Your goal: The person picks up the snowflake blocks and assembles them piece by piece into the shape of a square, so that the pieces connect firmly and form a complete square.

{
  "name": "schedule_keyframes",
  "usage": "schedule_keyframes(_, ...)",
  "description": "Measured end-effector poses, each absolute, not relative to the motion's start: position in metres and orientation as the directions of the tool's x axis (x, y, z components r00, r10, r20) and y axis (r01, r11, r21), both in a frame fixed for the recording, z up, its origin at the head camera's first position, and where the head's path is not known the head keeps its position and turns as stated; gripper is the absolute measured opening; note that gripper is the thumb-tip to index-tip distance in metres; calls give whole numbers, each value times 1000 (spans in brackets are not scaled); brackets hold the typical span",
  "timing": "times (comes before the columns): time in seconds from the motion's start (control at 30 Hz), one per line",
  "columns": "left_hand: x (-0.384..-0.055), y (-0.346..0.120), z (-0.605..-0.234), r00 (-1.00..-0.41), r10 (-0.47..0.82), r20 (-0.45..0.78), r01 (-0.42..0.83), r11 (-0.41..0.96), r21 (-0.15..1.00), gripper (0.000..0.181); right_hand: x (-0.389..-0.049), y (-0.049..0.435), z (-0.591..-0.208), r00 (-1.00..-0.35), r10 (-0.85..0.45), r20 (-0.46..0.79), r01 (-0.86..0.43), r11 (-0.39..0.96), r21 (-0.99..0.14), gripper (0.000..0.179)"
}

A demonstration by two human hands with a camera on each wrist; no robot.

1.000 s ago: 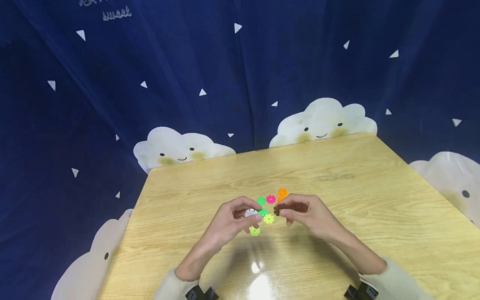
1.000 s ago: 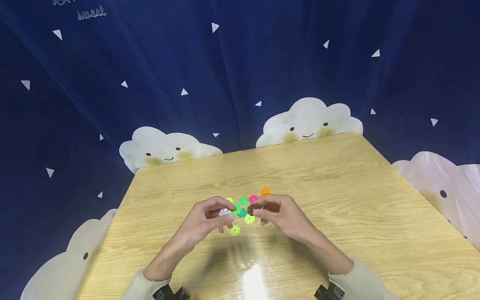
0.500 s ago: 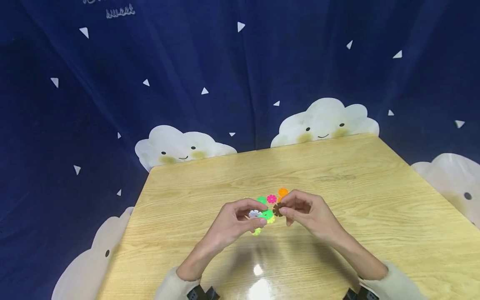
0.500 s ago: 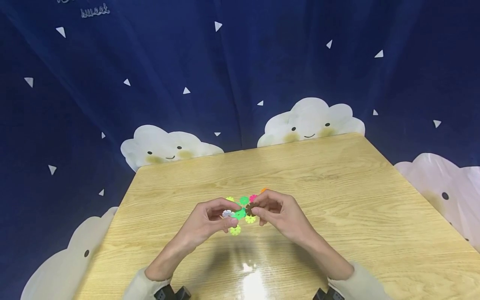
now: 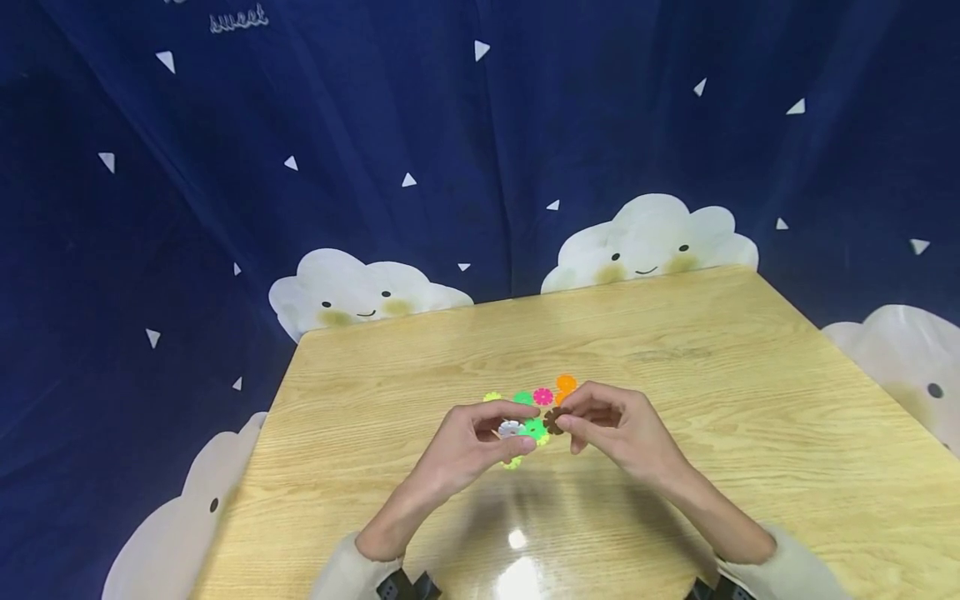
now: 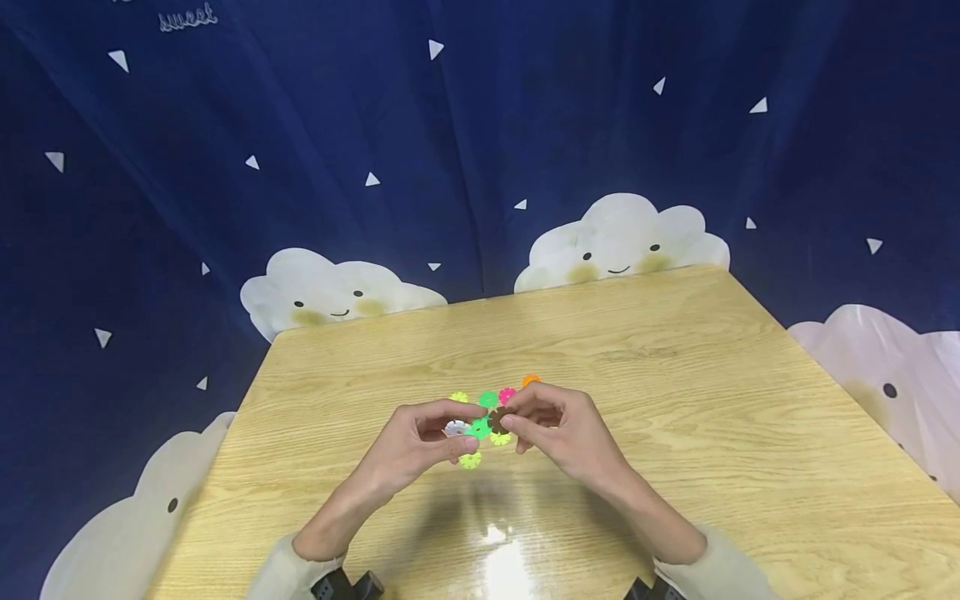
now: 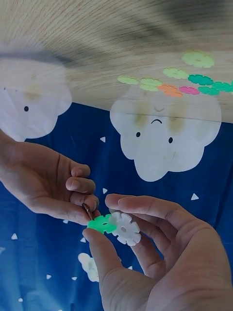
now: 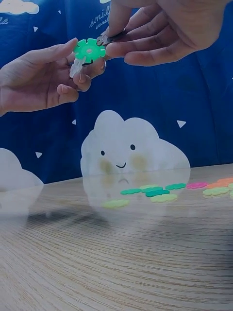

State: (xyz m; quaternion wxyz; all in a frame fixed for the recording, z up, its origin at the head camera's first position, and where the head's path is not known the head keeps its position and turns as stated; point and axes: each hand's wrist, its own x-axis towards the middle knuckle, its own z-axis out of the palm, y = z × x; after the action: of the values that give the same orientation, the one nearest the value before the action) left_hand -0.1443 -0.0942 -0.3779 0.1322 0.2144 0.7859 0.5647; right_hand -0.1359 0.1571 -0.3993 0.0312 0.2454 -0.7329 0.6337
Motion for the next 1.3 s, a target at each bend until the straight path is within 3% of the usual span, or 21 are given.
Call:
schedule_keyframes(0.63,-144,-88,-383,-878,474,65,208,258,943,26,-132,149,-401,-898,-310,312,-370,149,-917,7)
schedule_keyframes(1.3,-143,-82,-389,-864,489,120,271,250,930,26,-131,146,-401,-879,-358,316,-361,65,-930,9)
